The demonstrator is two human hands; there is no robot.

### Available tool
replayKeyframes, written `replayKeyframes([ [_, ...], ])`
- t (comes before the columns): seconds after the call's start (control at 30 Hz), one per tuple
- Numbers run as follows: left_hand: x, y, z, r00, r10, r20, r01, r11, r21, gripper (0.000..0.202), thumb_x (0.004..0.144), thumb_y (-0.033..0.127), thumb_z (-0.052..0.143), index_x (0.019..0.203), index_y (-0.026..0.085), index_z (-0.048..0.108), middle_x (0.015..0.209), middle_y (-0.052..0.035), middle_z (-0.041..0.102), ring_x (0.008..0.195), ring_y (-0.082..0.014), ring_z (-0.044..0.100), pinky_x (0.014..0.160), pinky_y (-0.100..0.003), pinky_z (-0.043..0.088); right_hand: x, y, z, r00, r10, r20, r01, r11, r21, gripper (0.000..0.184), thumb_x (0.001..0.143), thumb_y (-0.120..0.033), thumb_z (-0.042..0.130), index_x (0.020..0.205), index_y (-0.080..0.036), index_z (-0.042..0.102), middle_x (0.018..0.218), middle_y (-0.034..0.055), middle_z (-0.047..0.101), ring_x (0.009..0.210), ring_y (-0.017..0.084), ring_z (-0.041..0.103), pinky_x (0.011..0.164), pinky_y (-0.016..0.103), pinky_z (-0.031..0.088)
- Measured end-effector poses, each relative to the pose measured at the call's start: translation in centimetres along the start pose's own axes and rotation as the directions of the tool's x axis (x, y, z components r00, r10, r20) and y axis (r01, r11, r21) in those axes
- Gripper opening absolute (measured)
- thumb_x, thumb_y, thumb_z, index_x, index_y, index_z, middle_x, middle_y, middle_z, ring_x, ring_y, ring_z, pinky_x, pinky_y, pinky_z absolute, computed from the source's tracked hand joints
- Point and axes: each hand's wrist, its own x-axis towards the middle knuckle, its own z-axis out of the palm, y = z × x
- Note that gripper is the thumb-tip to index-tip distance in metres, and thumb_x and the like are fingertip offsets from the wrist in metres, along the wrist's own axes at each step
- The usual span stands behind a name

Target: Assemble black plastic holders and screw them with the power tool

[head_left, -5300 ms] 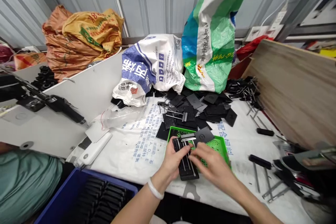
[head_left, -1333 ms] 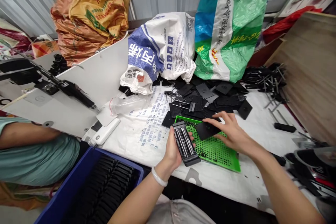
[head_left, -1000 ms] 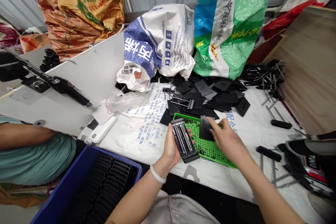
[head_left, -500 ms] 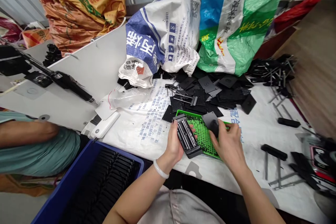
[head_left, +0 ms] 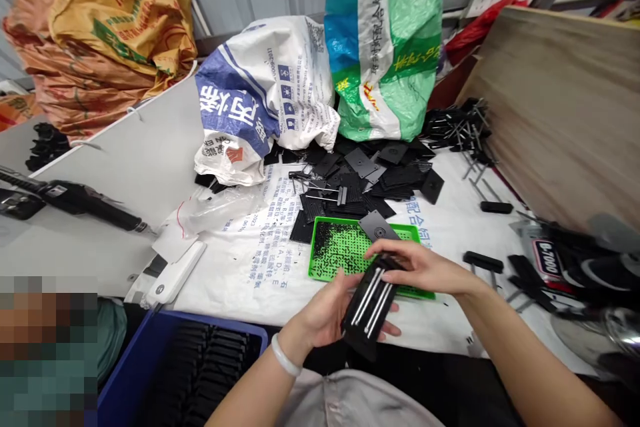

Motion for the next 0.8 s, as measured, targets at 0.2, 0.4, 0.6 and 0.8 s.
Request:
replayKeyframes([
  [0.2,0.7,-2.0,0.8,0.99,0.113,-0.086,-0.104,0.989,0.102,0.045,0.088,0.035,0.06,0.126,0.02,0.043,0.113,-0.0177,0.068,0.087,-0.0253,0.072,0.076,-0.036,0.054,-0.7,0.0,1.8,0.987,-0.01,-0.162,-0.065,0.888,-0.456,0.046,0.098,-0.045,0.035,0.132,-0.02,0.055,0.122,0.0133,0.061,0.116,0.027,0.057,0.097,0.044,0.047],
  [0.4,2.0,-1.9,1.2,0.989,0.044,-0.139,-0.039,0.998,0.043,0.035,0.083,0.035,0.061,0.111,0.02,0.046,0.092,-0.0122,0.072,0.074,-0.0234,0.071,0.069,-0.037,0.055,-1.7,-0.2,3.0,0.994,-0.02,-0.104,-0.033,0.876,-0.481,0.042,0.101,-0.036,0.028,0.124,-0.018,0.059,0.111,0.0119,0.065,0.107,0.025,0.062,0.093,0.041,0.051],
  [0.6,3.1,-2.5,1.9,0.967,0.083,-0.243,-0.054,0.991,0.126,0.044,0.085,0.052,0.06,0.112,0.021,0.044,0.08,-0.0056,0.069,0.058,-0.0166,0.066,0.054,-0.028,0.052,-1.8,0.0,3.6,0.976,-0.063,-0.207,-0.048,0.87,-0.491,0.036,0.099,-0.026,0.03,0.117,-0.017,0.06,0.105,0.0124,0.066,0.096,0.025,0.064,0.082,0.04,0.054],
  [0.8,3.2,-2.0,2.0,0.967,0.093,-0.236,-0.055,0.985,0.162,0.045,0.083,0.056,0.06,0.108,0.02,0.048,0.073,-0.0042,0.068,0.053,-0.0168,0.065,0.052,-0.028,0.053,-1.5,-0.1,3.9,0.979,-0.076,-0.188,-0.015,0.897,-0.441,0.033,0.1,-0.026,0.031,0.111,-0.017,0.061,0.096,0.0111,0.064,0.086,0.023,0.063,0.078,0.038,0.054],
])
